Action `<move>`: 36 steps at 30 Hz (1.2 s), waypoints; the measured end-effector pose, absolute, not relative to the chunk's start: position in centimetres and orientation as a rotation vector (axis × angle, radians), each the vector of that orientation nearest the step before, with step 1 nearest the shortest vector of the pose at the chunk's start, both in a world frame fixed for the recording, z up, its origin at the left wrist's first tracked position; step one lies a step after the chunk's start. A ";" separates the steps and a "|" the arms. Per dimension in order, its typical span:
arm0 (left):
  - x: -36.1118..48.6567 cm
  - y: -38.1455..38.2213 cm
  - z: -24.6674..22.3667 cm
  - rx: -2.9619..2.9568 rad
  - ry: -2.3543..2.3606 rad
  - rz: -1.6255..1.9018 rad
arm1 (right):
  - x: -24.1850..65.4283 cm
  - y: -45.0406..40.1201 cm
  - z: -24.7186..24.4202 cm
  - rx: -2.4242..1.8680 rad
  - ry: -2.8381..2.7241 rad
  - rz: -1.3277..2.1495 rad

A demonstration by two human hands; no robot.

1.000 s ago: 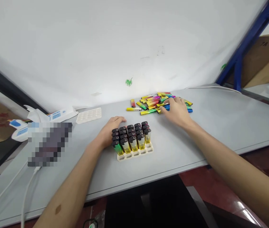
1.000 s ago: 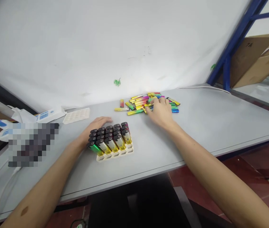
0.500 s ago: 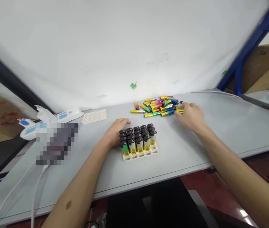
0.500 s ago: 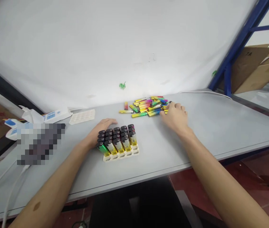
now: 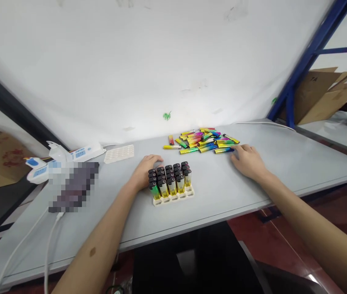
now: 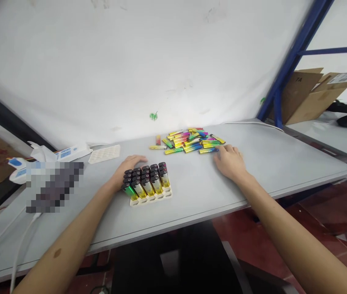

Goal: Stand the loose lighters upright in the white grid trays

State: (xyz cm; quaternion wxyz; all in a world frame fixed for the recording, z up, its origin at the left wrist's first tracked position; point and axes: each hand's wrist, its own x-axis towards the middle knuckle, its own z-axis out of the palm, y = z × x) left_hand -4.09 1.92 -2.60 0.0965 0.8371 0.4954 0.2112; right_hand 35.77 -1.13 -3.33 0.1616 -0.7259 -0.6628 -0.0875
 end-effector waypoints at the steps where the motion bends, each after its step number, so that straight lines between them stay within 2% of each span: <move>1: -4.1 2.1 -2.8 2.474 1.474 0.656 | 35.9 -1.0 -3.3 -2.061 -1.905 -0.220; 16: -4.1 1.9 -2.9 2.412 1.489 0.732 | 36.6 0.7 -0.8 -1.844 -2.125 0.171; 19: -4.0 1.7 -2.7 2.390 1.491 0.736 | 34.8 1.1 0.5 -1.599 -1.887 0.494; 24: -3.8 1.2 -2.3 2.347 1.525 0.748 | 28.7 1.9 2.1 -1.041 -1.169 1.087; 29: -3.7 0.9 -2.1 2.342 1.532 0.734 | 23.7 1.5 0.7 -0.921 -1.064 1.317; 36: -3.8 1.1 -2.0 2.343 1.514 0.721 | 23.1 0.0 -0.6 -0.950 -1.141 1.420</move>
